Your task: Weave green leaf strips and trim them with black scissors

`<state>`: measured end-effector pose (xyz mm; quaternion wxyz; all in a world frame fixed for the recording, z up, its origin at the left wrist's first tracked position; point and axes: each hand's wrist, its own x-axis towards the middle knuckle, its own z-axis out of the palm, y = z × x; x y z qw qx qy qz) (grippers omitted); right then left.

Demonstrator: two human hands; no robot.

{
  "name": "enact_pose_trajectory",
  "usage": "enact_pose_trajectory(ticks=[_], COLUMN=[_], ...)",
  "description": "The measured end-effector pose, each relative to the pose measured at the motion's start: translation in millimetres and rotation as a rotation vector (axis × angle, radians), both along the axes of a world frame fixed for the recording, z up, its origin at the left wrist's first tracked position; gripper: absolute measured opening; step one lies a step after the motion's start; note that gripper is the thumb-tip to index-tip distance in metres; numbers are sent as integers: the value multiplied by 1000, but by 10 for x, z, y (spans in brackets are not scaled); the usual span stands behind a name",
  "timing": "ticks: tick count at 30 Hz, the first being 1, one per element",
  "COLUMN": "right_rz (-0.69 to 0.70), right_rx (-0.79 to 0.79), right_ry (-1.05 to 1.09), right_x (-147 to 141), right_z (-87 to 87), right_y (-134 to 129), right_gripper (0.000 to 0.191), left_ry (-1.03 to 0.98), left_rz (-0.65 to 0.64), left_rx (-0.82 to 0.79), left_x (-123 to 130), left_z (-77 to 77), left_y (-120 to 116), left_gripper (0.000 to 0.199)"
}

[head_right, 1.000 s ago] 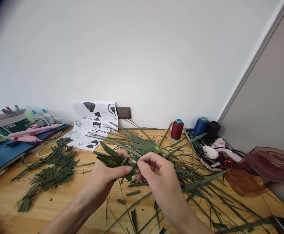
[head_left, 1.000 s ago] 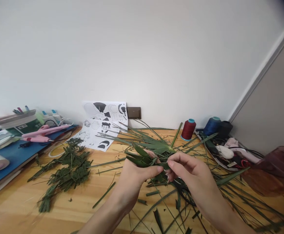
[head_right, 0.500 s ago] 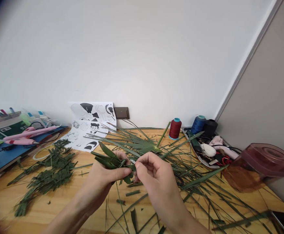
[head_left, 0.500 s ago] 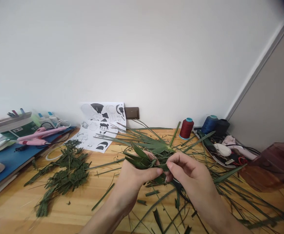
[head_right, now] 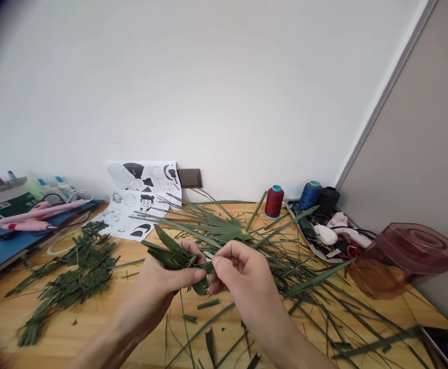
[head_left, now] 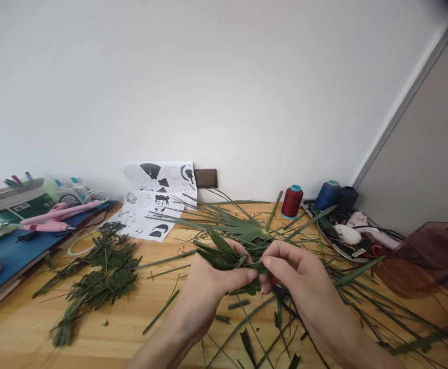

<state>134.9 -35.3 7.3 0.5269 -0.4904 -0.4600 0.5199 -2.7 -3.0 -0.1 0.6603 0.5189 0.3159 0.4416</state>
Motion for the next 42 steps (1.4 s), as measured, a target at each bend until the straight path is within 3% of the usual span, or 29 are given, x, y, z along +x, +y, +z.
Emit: enact_pose_trajectory(ticks=[4,7,15,19,25,34,42], right_rz=[45,55,-40,-75,-58,101,122], right_rx=[-36,-30,382,496,408,54,-32], right_ry=[120,97,-648,-786,-693,-267,-92], right_x=[-1,13,118,138,136,124,124], right_z=[-2,12,22,17,4,86,121], right_y=[0,0,-13,-8,-16,19,17], right_gripper=[18,18,10,10,11,15,13], left_ry=[-35,-49,52,47,14,12,-17], left_rz=[29,51,162,108,103,105,86], left_rx=[-23,-30,39,24,-6,-38,-47], left_x=[16,31,20,19,17,-1,3], left_z=[-44,-55,-11,21,36,-12,-33], left_y=[-3,-12,-24,-24,-35,-43,-63], left_gripper=[18,19,16,15,17,22,22])
